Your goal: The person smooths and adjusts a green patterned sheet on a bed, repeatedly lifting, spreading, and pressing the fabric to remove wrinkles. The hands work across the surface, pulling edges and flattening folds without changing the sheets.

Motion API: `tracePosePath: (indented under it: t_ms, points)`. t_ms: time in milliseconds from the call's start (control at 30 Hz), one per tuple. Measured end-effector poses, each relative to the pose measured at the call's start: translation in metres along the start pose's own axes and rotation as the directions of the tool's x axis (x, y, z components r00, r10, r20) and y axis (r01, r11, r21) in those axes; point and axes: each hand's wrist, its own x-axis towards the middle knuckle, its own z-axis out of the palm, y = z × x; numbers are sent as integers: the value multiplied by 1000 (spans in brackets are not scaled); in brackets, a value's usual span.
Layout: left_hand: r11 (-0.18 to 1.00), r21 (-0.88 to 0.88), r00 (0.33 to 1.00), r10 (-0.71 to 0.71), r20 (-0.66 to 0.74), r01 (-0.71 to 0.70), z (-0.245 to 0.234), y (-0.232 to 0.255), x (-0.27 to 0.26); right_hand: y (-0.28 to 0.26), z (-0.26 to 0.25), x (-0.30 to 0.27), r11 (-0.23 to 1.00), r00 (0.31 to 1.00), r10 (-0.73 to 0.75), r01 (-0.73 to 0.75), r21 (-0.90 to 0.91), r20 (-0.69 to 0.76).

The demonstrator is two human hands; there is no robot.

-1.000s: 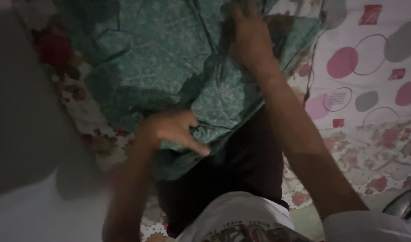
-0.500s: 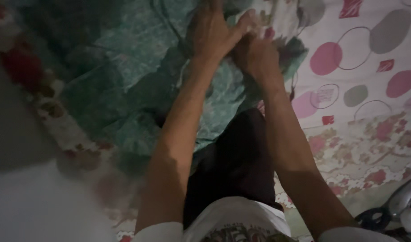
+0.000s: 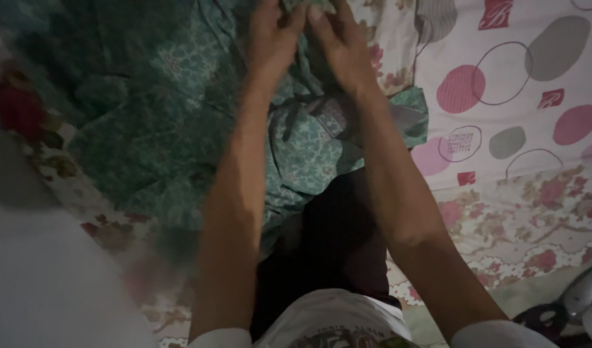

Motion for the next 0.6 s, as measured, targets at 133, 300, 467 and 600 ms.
tracePosePath:
  t_ms: [133, 300, 467, 600]
  points:
    - [949, -268, 976, 199, 95, -167, -6, 22, -13, 7, 1, 6, 903, 937, 338, -350, 249, 90]
    - [945, -327, 1000, 20, 17, -14, -10, 19, -17, 45, -13, 20, 901, 936, 309, -231, 368, -167]
    - [986, -92, 990, 137, 15, -136, -4, 16, -21, 47, -16, 10, 933, 925, -351, 332, -139, -144]
    - [987, -20, 953, 158, 257, -158, 6, 22, -25, 9, -9, 1, 991, 993, 102, -106, -81, -57]
